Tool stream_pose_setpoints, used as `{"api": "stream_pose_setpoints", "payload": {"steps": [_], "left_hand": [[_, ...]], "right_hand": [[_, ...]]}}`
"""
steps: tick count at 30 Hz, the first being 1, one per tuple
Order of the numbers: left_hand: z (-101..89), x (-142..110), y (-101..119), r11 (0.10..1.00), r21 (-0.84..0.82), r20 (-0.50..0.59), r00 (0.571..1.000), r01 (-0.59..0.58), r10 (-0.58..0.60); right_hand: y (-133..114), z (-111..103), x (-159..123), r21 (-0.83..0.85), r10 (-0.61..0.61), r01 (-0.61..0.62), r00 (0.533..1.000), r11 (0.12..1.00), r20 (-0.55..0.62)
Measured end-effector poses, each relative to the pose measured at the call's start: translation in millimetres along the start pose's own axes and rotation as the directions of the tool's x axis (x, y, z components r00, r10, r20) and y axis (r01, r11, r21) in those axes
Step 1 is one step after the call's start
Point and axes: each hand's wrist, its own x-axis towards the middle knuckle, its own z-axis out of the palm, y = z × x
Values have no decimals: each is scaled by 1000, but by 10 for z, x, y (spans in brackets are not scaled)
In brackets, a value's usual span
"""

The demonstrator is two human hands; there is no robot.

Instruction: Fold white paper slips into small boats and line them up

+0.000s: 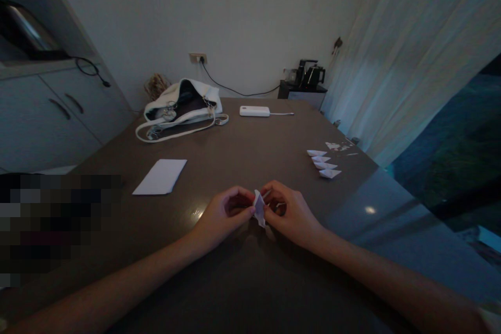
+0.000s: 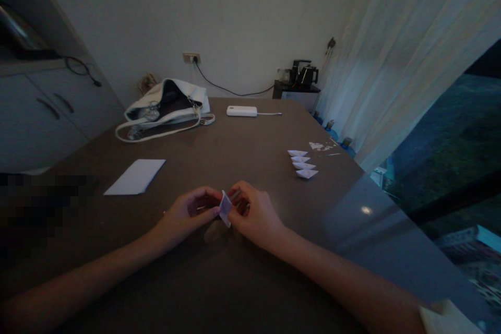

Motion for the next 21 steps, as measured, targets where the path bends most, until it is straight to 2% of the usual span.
{"api": "stream_pose_setpoints", "payload": {"steps": [4,11,21], "left_hand": [[55,-39,45,1000,20,35,999,3,-4],[98,-62,55,993,110,8,999,-46,45],[124,-84,78,997,69,35,999,-35,33]], "right_hand": [[12,30,-2,-46,8,-10,1000,999,-26],[3,67,-8,-74,30,-31,999,997,-14],[-49,67,-10,-133,39,-43,999,990,-37]]}}
